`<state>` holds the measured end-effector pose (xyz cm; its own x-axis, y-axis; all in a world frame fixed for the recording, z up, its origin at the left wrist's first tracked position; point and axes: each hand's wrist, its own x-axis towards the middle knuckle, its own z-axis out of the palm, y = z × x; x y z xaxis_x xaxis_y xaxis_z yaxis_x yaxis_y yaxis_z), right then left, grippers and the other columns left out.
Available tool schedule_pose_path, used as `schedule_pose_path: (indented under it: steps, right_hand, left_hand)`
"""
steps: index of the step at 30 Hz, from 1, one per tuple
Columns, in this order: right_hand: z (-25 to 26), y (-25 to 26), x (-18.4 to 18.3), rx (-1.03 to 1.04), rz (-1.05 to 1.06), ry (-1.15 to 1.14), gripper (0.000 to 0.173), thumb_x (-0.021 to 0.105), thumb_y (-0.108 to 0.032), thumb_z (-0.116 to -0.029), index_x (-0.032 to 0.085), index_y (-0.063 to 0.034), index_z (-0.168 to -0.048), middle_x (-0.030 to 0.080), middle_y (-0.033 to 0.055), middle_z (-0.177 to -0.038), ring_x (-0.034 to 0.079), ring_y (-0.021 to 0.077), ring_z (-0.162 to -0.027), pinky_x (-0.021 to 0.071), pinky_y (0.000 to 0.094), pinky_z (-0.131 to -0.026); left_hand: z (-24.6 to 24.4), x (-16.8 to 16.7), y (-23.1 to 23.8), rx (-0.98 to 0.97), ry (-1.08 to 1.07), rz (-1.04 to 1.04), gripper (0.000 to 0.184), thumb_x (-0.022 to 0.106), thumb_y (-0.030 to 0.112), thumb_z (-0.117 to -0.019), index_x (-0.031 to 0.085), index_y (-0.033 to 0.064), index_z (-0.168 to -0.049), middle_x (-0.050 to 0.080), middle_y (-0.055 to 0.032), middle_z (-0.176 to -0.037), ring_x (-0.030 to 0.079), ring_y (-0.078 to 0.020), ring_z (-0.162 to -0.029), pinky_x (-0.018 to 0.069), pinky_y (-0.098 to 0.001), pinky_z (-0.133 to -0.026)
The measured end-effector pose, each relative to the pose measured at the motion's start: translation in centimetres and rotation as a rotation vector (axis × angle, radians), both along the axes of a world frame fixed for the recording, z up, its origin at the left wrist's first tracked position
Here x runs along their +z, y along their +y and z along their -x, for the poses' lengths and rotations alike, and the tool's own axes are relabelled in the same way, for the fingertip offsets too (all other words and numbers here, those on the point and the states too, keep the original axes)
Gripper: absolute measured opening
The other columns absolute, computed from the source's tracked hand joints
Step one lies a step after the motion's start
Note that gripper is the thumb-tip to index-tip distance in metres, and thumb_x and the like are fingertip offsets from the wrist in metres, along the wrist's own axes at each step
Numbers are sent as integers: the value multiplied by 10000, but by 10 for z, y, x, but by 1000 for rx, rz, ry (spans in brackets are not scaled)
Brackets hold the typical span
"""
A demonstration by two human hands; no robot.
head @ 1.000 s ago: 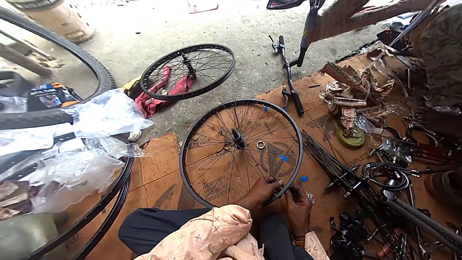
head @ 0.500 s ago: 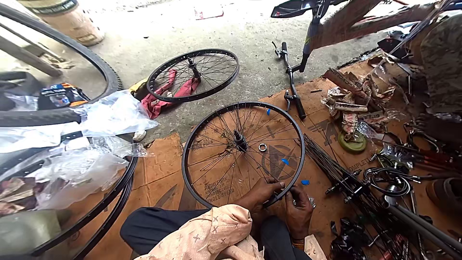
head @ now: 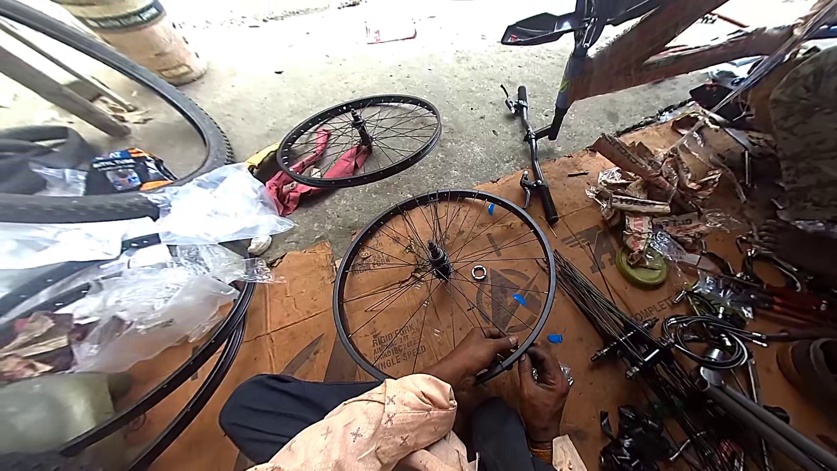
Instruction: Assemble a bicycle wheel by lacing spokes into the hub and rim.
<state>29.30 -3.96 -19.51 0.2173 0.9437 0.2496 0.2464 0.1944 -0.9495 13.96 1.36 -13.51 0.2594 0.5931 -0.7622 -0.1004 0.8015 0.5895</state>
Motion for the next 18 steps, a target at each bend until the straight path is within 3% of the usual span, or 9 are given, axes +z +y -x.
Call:
schedule_pose_path:
  steps: [5, 9, 14, 18]
  right_hand:
    - [-1, -1, -3, 18, -12, -3, 184, 682, -49, -848, 720, 21, -1014, 723, 78, -955, 714, 138, -831, 634, 277, -772]
    - [-1, -1, -7, -4, -11, -25, 127, 661, -48, -859, 732, 1, -952, 721, 63, -932, 705, 119, -815, 624, 253, -756]
    - [0, -1, -5, 11, -24, -15, 149, 675, -37, -837, 725, 9, -970, 719, 69, -932, 709, 135, -817, 633, 276, -755]
    - [-1, 0, -3, 0, -34, -61, 126, 653, -54, -872, 739, 5, -943, 719, 70, -940, 704, 113, -831, 623, 247, -768]
  left_hand:
    - [0, -3, 0, -1, 0, -12, 234, 654, 250, -1024, 666, 17, -1046, 725, -84, -859, 707, -155, -725, 588, -276, -664]
    - [-1, -6, -1, -4, 2, -19, 240, 646, 254, -1029, 661, 16, -1051, 719, -82, -865, 706, -156, -733, 593, -280, -675]
    - [0, -5, -2, -5, -3, -34, 246, 648, 264, -1027, 656, 20, -1053, 717, -79, -859, 697, -149, -721, 580, -272, -658]
    - [0, -3, -2, -13, 14, -25, 250, 653, 266, -1025, 645, 20, -1069, 713, -82, -860, 696, -152, -721, 579, -275, -660]
